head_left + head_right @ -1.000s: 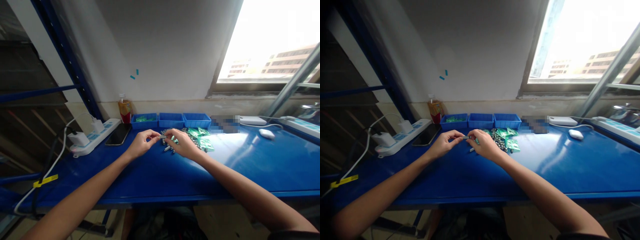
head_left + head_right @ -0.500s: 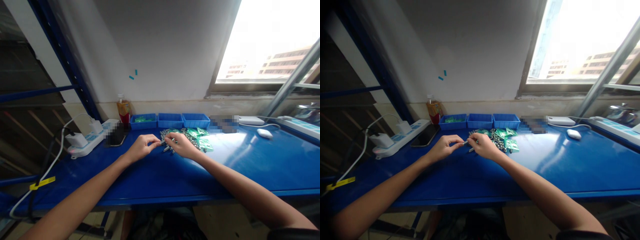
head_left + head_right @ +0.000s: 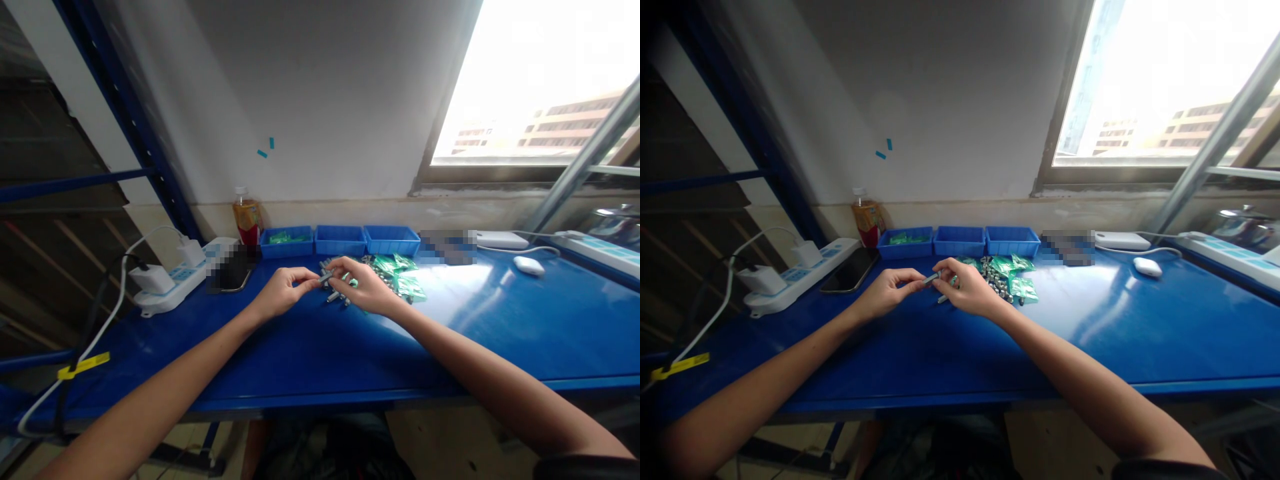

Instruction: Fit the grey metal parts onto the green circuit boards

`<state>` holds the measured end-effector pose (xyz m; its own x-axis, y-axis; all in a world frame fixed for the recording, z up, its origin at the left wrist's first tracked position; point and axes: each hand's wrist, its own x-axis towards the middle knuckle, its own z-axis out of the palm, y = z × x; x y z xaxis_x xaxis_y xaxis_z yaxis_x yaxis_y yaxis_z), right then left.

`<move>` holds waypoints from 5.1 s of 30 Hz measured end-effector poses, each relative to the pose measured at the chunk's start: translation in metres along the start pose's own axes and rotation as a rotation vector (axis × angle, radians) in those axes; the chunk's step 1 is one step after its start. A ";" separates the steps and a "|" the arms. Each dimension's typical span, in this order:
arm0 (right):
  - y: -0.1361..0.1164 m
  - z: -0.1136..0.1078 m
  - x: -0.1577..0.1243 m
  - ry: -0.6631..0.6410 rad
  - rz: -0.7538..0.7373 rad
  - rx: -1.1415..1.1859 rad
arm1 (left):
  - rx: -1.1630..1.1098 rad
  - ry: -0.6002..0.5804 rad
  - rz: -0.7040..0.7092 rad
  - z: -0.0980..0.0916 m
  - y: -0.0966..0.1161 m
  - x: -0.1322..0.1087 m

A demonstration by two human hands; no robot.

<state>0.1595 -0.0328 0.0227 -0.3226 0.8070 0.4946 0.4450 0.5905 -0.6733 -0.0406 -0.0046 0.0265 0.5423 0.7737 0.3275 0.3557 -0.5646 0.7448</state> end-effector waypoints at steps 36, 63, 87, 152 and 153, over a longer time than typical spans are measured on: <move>-0.003 -0.003 -0.001 -0.043 -0.060 -0.047 | -0.222 -0.074 -0.090 0.004 -0.004 0.000; 0.002 0.003 -0.001 -0.125 0.079 -0.105 | -0.278 -0.073 -0.086 0.006 -0.004 -0.001; -0.001 0.007 -0.001 0.048 0.026 -0.037 | -0.505 0.023 -0.189 0.013 -0.006 -0.001; -0.001 0.000 -0.002 -0.022 -0.059 -0.125 | -0.569 0.040 -0.158 0.012 -0.006 -0.001; -0.002 0.000 -0.002 -0.033 -0.046 -0.117 | -0.558 0.034 -0.157 0.012 -0.006 -0.001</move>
<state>0.1593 -0.0353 0.0231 -0.3716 0.7799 0.5037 0.5231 0.6241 -0.5804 -0.0337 -0.0051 0.0145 0.4876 0.8498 0.2001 -0.0301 -0.2127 0.9767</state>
